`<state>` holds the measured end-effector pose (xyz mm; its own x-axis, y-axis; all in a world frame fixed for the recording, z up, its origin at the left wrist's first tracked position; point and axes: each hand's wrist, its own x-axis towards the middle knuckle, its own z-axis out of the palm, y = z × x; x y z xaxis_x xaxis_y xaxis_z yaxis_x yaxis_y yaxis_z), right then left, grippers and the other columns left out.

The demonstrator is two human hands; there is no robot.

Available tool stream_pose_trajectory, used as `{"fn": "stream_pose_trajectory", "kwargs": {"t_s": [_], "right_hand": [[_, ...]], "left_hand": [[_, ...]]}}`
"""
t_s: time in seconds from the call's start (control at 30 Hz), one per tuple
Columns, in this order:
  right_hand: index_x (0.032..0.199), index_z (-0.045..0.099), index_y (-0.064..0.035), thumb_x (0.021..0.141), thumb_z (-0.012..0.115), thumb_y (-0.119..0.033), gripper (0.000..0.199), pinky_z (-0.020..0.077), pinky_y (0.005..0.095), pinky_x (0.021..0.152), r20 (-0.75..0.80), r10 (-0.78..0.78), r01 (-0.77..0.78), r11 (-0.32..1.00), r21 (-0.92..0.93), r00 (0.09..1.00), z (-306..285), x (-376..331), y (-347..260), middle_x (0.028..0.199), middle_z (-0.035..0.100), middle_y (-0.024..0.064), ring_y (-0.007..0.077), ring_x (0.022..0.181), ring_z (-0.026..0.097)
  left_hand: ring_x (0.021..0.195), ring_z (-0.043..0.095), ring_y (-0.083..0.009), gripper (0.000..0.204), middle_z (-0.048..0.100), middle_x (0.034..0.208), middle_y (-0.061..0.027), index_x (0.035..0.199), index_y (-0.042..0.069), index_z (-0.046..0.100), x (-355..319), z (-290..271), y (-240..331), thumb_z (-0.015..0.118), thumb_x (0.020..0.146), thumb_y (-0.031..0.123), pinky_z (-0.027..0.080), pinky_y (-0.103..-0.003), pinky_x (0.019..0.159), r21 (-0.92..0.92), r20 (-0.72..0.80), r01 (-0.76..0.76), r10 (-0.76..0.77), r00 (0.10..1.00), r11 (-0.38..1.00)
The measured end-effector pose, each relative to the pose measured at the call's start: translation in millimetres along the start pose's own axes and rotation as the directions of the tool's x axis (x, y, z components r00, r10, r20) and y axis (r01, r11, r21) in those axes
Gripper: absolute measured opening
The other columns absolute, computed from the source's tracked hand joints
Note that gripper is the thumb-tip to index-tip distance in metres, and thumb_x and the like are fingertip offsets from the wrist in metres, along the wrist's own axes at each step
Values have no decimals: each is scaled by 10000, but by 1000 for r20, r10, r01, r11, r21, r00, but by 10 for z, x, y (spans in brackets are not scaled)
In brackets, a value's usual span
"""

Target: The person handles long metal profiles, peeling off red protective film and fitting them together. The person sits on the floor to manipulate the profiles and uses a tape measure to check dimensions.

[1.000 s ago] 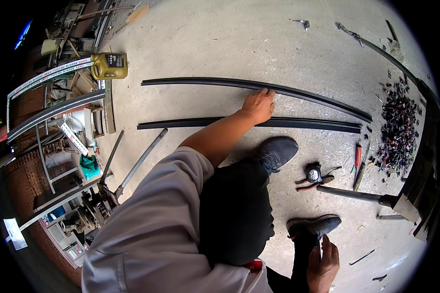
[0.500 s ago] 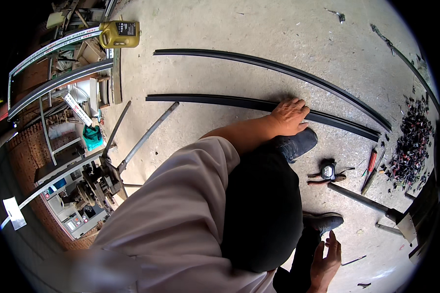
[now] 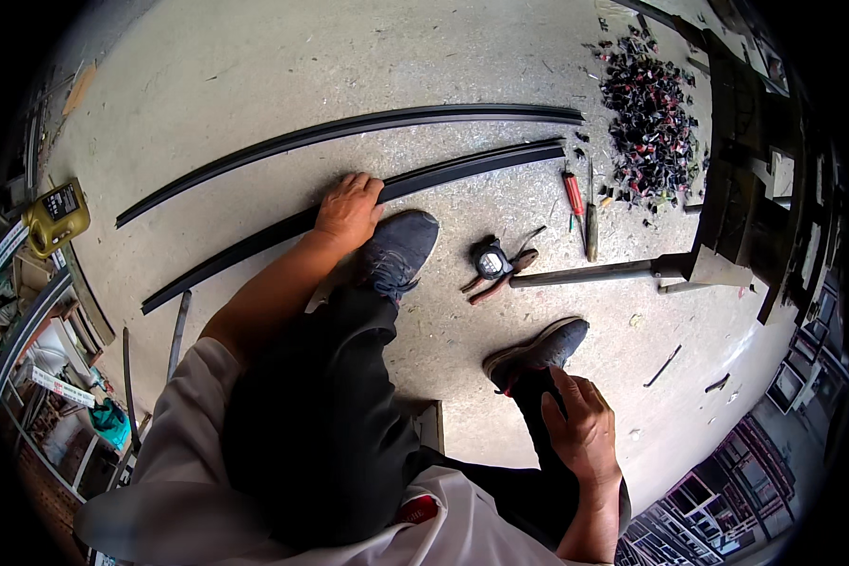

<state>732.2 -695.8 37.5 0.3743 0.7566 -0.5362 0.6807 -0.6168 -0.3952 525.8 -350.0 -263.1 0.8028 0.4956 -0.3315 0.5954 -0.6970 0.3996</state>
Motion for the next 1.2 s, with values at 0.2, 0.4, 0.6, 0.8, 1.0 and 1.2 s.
{"fn": "stream_pose_trajectory", "kwargs": {"t_s": [0.2,0.4,0.6,0.8,1.0,1.2], "right_hand": [[1374,677,-12,966,767,-131,435,601,469,871,-14,16,-15,999,39,1000,-23,-23,22,1131,754,182,377,977,733],[1364,678,-3,970,768,-139,426,599,462,867,-13,7,-6,998,56,1000,-51,-14,24,1134,752,176,376,977,730],[1343,683,-5,972,769,-146,406,600,458,866,-41,-13,14,999,35,999,-38,-12,53,1110,750,165,362,981,735],[1341,684,-15,978,767,-152,396,601,450,871,-44,1,1,999,33,999,-45,-12,50,1072,742,149,356,983,735],[1335,687,-14,975,764,-146,390,603,453,865,-51,-1,3,999,40,999,-34,-18,54,1071,743,151,357,983,738],[1328,688,-9,972,761,-138,386,603,451,859,-54,-3,5,999,50,999,-29,-25,49,1056,744,152,357,973,738]], "left_hand": [[1329,591,-365,410,643,1354,-136,1347,80,622,10,-7,-10,741,991,244,533,-501,1068,-8,9,17,-17,1000,1000],[1220,653,-429,403,693,1277,-198,1353,47,626,18,40,-79,715,1022,257,541,-516,1027,-53,-69,2,-6,998,999],[1268,637,-406,414,678,1329,-183,1368,61,621,35,49,-107,711,1024,272,540,-519,1046,-63,-28,39,-41,999,997],[1213,662,-435,400,696,1305,-214,1347,47,634,43,30,-96,734,1016,246,545,-512,1019,-66,-54,16,-19,998,998],[1189,670,-430,384,699,1278,-206,1320,56,654,41,10,-67,752,1002,248,552,-505,1009,-57,-64,11,-14,998,998],[1168,678,-420,383,699,1244,-179,1287,68,675,27,-1,-48,789,965,240,557,-506,997,-38,-40,4,-6,999,999]]}}
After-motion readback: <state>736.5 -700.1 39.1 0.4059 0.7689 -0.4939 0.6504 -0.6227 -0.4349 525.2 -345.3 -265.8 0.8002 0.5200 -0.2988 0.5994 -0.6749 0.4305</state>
